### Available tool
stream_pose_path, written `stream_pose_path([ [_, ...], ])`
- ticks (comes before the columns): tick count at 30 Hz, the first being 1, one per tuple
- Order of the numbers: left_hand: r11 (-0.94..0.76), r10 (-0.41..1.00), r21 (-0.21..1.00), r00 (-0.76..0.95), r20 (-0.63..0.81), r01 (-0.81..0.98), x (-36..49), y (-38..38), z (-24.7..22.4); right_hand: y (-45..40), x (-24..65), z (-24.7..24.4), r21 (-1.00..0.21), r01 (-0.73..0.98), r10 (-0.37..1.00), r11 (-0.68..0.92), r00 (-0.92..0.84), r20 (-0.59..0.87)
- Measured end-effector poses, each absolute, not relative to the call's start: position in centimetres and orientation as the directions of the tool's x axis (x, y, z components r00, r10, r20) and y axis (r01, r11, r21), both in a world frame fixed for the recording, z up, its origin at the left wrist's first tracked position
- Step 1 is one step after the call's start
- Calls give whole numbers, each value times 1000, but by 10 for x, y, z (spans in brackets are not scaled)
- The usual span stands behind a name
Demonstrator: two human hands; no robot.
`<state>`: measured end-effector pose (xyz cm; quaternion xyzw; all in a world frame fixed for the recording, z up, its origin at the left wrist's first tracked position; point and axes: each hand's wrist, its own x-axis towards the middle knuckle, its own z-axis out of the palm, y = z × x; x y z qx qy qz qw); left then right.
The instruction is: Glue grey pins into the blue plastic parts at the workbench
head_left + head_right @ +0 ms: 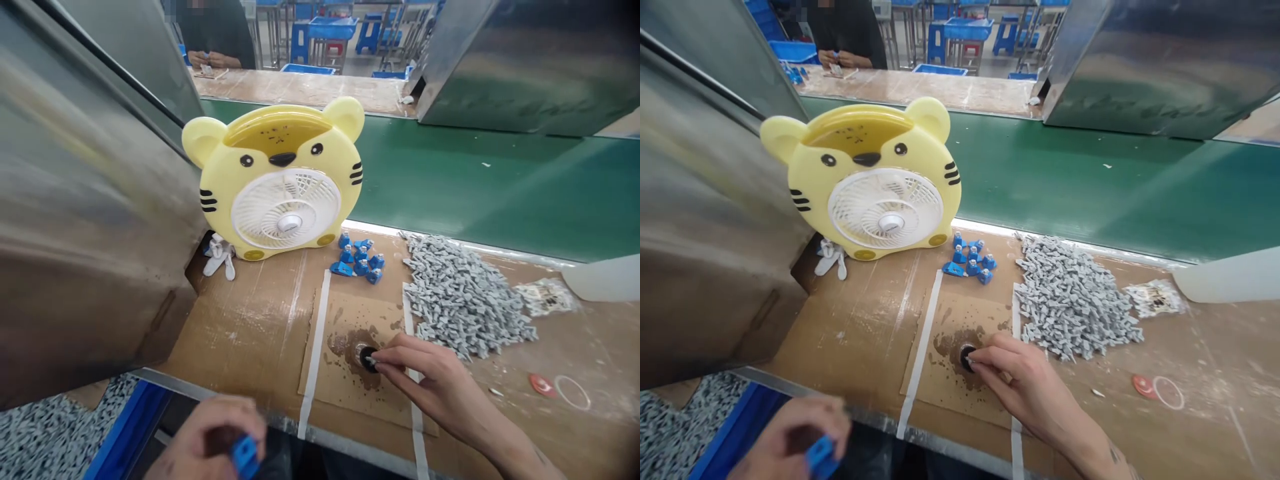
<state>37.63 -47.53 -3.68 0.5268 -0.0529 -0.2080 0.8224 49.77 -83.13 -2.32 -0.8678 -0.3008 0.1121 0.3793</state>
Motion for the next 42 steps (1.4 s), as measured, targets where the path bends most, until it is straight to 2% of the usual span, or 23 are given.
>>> stream_pose_path([
  [2, 413, -462, 848, 879, -119, 332, 397, -505, -52, -831, 498, -21, -720, 411, 595, -559, 804, -3],
  [7, 516, -524, 728, 838, -149, 452, 440, -563, -68, -828, 499, -12, -713, 381, 594, -588, 802, -62],
  [12, 384, -434, 832, 873, -221, 401, 449, -573, -66, -823, 505, -2, -628, 401, 613, -667, 775, -156],
  [17, 231, -359, 909, 899, -252, 347, 448, -570, -66, -818, 510, 1, -542, 453, 612, -708, 776, -153],
  [27, 239, -331, 907, 907, -260, 347, 448, -571, -68, -821, 499, -3, -596, 503, 676, -626, 731, -93],
  [34, 13, -297, 989, 945, -139, 150, 459, -579, -61, -831, 495, -2, -665, 452, 634, -595, 772, -42],
  [39, -121, -332, 990, 943, 33, -78, 466, -584, -56, -840, 495, 8, -705, 492, 590, -511, 797, 128],
  [42, -130, -342, 983, 936, 78, -130, 470, -588, -51, -842, 496, 11, -706, 525, 562, -476, 799, 216],
])
